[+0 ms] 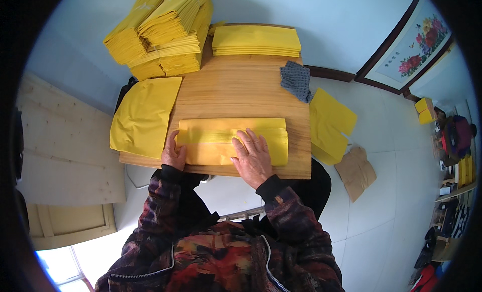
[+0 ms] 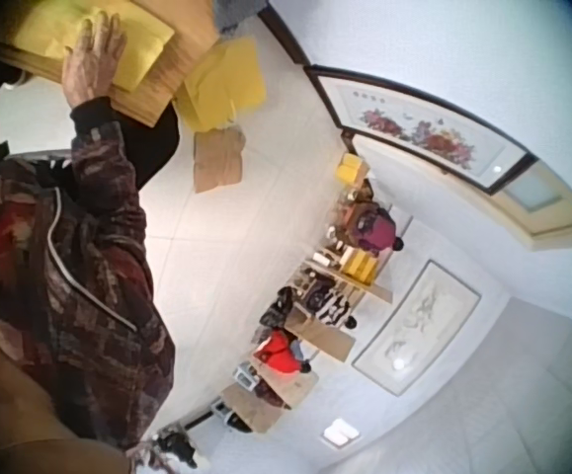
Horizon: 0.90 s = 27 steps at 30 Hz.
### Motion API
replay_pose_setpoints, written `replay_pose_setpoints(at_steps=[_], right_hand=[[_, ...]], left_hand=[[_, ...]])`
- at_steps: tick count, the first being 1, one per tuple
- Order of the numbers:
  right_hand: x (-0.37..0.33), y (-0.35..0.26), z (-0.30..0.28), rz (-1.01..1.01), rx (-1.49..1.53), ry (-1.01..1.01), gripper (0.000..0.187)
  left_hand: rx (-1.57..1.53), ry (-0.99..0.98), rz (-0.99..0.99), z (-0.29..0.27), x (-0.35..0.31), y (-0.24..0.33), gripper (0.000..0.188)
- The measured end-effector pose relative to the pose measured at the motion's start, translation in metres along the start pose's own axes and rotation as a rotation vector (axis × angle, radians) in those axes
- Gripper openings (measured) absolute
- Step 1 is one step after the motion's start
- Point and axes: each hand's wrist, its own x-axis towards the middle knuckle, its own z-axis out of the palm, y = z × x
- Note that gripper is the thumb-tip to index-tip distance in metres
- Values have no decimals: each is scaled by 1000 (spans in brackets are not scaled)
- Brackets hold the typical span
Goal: The person folds yellow padded envelopes on a wooden table. They repeatedly fold the envelopes in half and then fold the bottom edge up, smoothing the creases, and stack the finished envelopes on the table.
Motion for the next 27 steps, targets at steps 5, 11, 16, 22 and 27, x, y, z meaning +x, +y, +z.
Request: replay_pose_setpoints(at_steps=[5, 11, 16, 22, 27], right_hand=[[-15, 30, -20, 192, 53, 196, 49], [-59, 70, -33, 734, 487, 301, 39], [-56, 71, -29, 767, 671, 201, 29], [-45, 66, -34, 761, 587, 106, 21], [-45, 70, -26, 675, 613, 222, 19]], left_hand=[[-30, 7, -44, 1, 0, -3, 53], [-191, 40, 32, 4, 0, 0, 50], [-74, 2, -65, -2, -2, 6, 48], [-23, -6, -65, -5, -2, 6, 48], [-131, 20, 8, -2, -1, 3, 49]])
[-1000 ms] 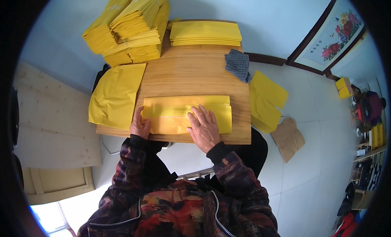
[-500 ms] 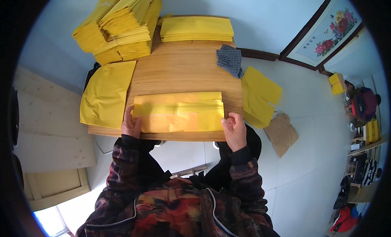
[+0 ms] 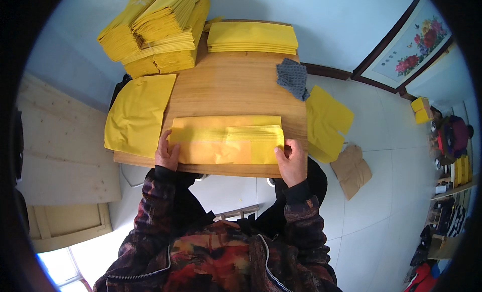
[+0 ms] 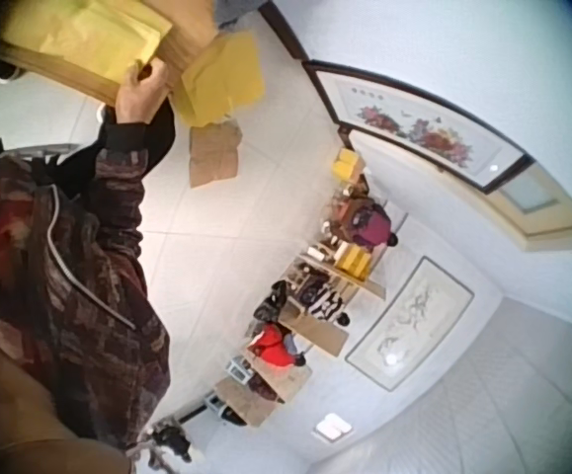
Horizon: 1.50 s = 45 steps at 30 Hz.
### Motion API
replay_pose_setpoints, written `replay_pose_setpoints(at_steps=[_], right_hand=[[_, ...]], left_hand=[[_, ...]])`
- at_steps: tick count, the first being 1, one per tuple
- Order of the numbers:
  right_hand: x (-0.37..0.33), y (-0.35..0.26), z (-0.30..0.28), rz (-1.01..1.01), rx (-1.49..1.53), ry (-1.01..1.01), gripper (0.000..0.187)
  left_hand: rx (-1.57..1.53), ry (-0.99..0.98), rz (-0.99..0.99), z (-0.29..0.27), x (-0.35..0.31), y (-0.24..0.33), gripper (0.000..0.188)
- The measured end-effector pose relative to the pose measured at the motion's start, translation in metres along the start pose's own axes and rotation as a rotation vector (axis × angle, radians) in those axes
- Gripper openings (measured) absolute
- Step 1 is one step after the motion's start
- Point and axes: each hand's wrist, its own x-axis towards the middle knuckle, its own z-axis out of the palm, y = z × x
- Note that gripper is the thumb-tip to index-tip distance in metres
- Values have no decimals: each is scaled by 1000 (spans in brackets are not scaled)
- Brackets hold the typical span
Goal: The person folds yellow padded envelopes on a wooden table. They repeatedly fold the envelopes in half and then fold the bottom edge up, smoothing the creases, and stack the finished envelopes on the table.
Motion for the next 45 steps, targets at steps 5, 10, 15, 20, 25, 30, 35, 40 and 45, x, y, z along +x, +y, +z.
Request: replay_pose_setpoints(at_steps=[5, 10, 15, 20, 25, 30, 35, 40, 45], right_hand=[[-1, 3, -3, 69, 125, -1, 21], [-5, -2, -3, -20, -3, 66, 23], [-6, -4, -1, 53, 110, 67, 17], [-6, -9, -11, 123, -186, -47, 22], [-8, -11, -8, -15, -188, 12, 21], [-9, -10, -1, -42, -224, 55, 20], [-8, -12, 1, -47, -334, 77, 19], [-7, -14, 3, 1, -466, 41, 19], [-4, -13, 4, 7, -523, 49, 19]], left_hand=[[-126, 20, 20, 4, -1, -2, 48], [-5, 26, 34, 1, 0, -3, 47], [-104, 27, 49, 4, 0, -7, 48], [-113, -2, -18, 3, -1, -9, 48], [-69, 27, 67, 2, -2, -6, 48], [8, 69, 26, 1, -3, -1, 45], [61, 64, -27, 2, 1, 3, 41], [147, 67, -43, 3, 4, 5, 39], [160, 95, 12, 5, 7, 7, 41]])
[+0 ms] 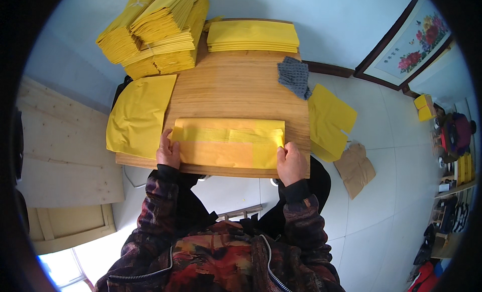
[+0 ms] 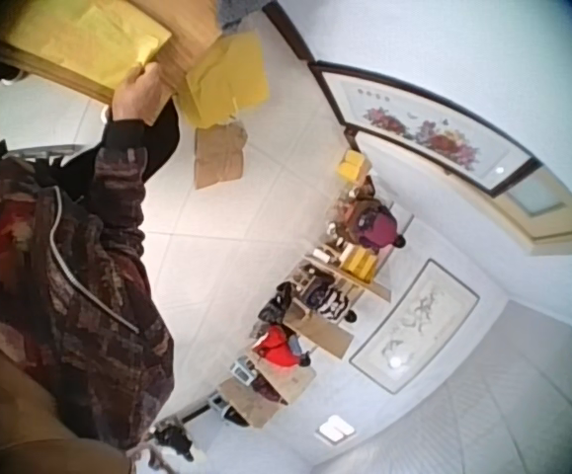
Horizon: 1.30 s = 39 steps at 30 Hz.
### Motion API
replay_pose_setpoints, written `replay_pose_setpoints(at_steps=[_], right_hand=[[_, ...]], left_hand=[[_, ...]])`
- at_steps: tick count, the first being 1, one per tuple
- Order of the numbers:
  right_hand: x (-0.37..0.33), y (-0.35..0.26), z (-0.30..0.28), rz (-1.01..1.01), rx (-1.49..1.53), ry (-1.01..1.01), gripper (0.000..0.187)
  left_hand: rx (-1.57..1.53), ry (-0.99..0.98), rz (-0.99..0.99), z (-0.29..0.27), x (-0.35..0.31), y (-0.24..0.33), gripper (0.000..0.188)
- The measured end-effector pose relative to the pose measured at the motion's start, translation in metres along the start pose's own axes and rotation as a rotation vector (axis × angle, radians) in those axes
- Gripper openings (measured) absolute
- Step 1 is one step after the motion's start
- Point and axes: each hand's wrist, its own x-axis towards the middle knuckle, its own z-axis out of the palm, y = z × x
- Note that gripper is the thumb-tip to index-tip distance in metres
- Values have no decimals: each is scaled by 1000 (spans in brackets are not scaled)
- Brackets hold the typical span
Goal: The person folds yellow padded envelopes on a wooden table. They repeatedly fold the envelopes in half and then fold the bottom edge up, smoothing the creases, and stack the finished envelopes on the table.
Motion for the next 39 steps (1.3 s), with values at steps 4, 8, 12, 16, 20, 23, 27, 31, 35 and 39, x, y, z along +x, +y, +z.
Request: replay_pose_setpoints(at_steps=[4, 8, 12, 16, 20, 23, 27, 31, 35, 39], right_hand=[[2, 0, 0, 19, -42, -21, 19], [3, -1, 2, 9, -89, -9, 20], [6, -3, 5, 22, -168, 4, 21], [7, -7, 9, 58, -265, -5, 24], [5, -13, 7, 84, -362, 20, 26], [3, -15, 4, 157, -317, -2, 23], [0, -17, 8, -86, -334, 192, 17], [-1, -25, 20, -419, -308, 163, 22], [-11, -41, 42, -648, -156, 37, 37], [-14, -45, 53, -536, -237, -121, 56]], left_hand=[[12, -14, 5, 1, 2, -2, 43], [64, -21, 19, 1, 3, -6, 42], [139, 5, 56, 5, 4, -8, 40], [212, -28, 22, 5, 3, -7, 39], [233, -17, 39, 4, 2, -6, 39], [263, -2, 63, 6, 2, -5, 40], [332, -42, 24, 5, 3, -3, 42], [340, -38, 24, 5, 3, -1, 42], [402, -69, 2, 7, 3, -3, 45], [376, -33, 41, 7, 2, -6, 44]])
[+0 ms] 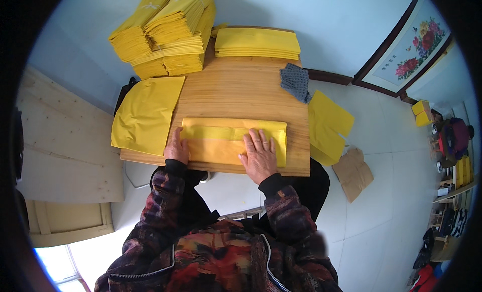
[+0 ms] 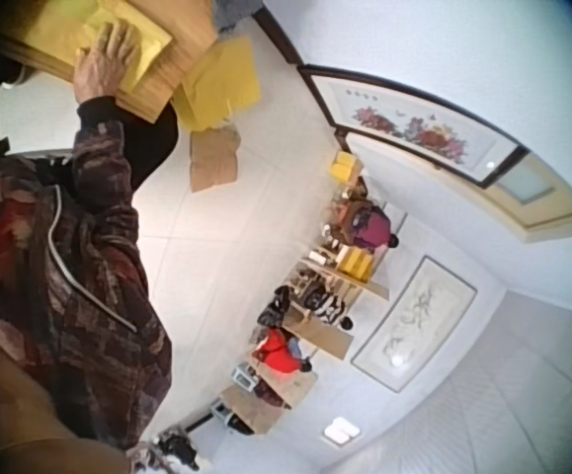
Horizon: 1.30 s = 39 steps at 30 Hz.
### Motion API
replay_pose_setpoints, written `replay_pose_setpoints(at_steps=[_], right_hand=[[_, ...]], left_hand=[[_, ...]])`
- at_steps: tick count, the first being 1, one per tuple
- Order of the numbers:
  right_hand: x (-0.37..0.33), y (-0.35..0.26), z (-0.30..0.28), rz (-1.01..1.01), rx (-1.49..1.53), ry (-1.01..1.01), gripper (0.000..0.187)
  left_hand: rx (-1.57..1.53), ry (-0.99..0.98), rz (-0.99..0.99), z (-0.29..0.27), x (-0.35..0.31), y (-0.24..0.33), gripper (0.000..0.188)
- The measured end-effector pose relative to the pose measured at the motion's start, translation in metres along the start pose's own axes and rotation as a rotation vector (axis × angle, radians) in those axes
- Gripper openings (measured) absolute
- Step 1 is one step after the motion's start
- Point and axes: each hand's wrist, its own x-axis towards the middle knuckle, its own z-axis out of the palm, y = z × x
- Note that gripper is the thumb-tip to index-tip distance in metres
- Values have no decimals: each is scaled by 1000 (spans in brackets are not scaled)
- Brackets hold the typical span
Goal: The person folds yellow padded envelopes on a wooden table. They repeatedly fold the envelopes in half and then fold the bottom edge up, smoothing the creases, and stack the finished envelopes on the table.
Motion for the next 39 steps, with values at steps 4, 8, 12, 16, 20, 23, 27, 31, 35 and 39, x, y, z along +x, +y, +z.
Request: replay_pose_setpoints(at_steps=[4, 8, 12, 16, 20, 23, 27, 31, 35, 39], right_hand=[[0, 14, 3, 49, -58, -4, 63], [1, 21, 4, 108, -68, -3, 67], [2, 19, 3, 98, -91, 4, 68], [1, 20, 6, 96, -107, 4, 69], [4, 20, 8, 117, -186, -28, 68], [4, 19, 5, 105, -128, -9, 70], [2, 18, 5, 98, -86, -5, 70], [3, 19, 5, 138, -60, -7, 69], [16, -19, 13, 154, -8, 27, 63], [42, -86, 39, -49, 208, 41, 60]], left_hand=[[-42, 29, 11, 0, -2, 1, 42], [-94, 11, -32, -2, -2, 2, 41], [41, 68, -60, -10, -4, 5, 41], [155, 102, 454, 6, -26, 54, 44], [-118, -329, 552, 49, -53, 127, 65], [25, -310, 566, 48, -37, 108, 68], [150, -242, 442, 21, -6, 47, 66], [172, -228, 409, 11, 3, 30, 60], [210, -280, 406, 11, 4, 33, 62], [268, -298, 451, 12, 5, 29, 63]])
